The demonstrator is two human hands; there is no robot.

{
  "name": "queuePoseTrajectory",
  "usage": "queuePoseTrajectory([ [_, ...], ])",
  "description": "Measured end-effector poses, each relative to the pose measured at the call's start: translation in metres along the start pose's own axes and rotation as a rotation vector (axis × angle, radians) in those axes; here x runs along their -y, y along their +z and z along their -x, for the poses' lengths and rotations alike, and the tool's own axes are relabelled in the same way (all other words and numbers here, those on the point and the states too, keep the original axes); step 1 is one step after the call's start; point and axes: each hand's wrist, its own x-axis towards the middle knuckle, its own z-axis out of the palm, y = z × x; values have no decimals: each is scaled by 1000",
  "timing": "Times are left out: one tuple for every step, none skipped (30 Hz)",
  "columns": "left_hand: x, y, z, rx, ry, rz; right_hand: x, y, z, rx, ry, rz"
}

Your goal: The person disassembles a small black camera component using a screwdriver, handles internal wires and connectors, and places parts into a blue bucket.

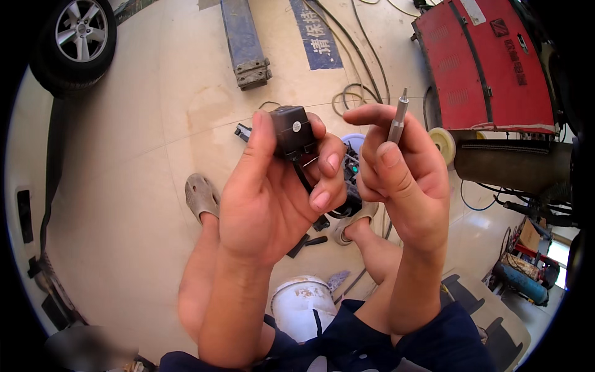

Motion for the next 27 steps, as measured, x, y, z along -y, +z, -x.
queuePoseTrajectory([
  [0,-2,0,20,-5,7,-2,0,0,29,5,11],
  [-1,-3,0,41,-10,15,-2,4,0,6,4,3],
  [-1,-4,0,46,-4,5,-1,7,0,-5,-4,-20],
  [-2,-6,0,50,2,-5,-1,10,0,-15,-12,-43],
  [-2,-7,0,55,9,-14,-1,10,1,-33,-36,-37],
  [-4,-8,0,56,8,-17,-2,10,2,-51,-60,-30],
  [-6,-10,1,57,8,-21,-2,10,3,-69,-83,-24],
  [-8,-11,1,57,8,-24,-2,8,5,-78,-109,41],
  [-8,-10,2,82,43,-45,-2,7,6,-89,-134,104],
  [-8,-8,2,106,78,-67,-3,9,7,-110,-107,114],
  [-8,-6,2,130,113,-90,-4,10,6,-128,-80,123],
  [-9,-3,-1,162,131,-137,-1,13,6,-164,-37,92],
  [-8,-4,-5,179,132,-139,0,16,5,-201,6,60],
  [-6,-6,-9,196,133,-140,-1,15,5,-249,-8,-39],
  [-7,-9,-9,201,143,-156,-3,17,5,-235,-24,-108],
  [-7,-7,-8,220,149,-175,-4,19,5,-222,-40,-175],
  [-7,-7,-8,208,144,-172,-5,20,5,-220,-49,-190],
  [-8,-9,-7,193,142,-168,-7,21,3,-209,-62,-203],
  [-8,-11,-6,179,141,-163,-8,23,2,-207,-66,-164],
  [-11,-14,-4,145,122,-127,-9,25,2,-209,-57,-142],
  [-11,-15,-6,118,96,-81,-8,22,2,-218,-55,-108],
  [-10,-14,-8,92,69,-37,-7,20,4,-231,-39,-92],
  [-9,-12,-8,32,63,-16,-7,17,4,-234,-44,-38],
  [-8,-10,-7,-28,56,3,-7,14,5,-237,-50,16],
  [-7,-5,-8,-88,50,22,-9,9,3,-230,-76,108],
  [-6,-4,-6,-158,41,-56,-11,9,2,-202,-55,191],
  [-5,-4,-5,-226,27,-127,-11,9,2,-178,-35,282],
])
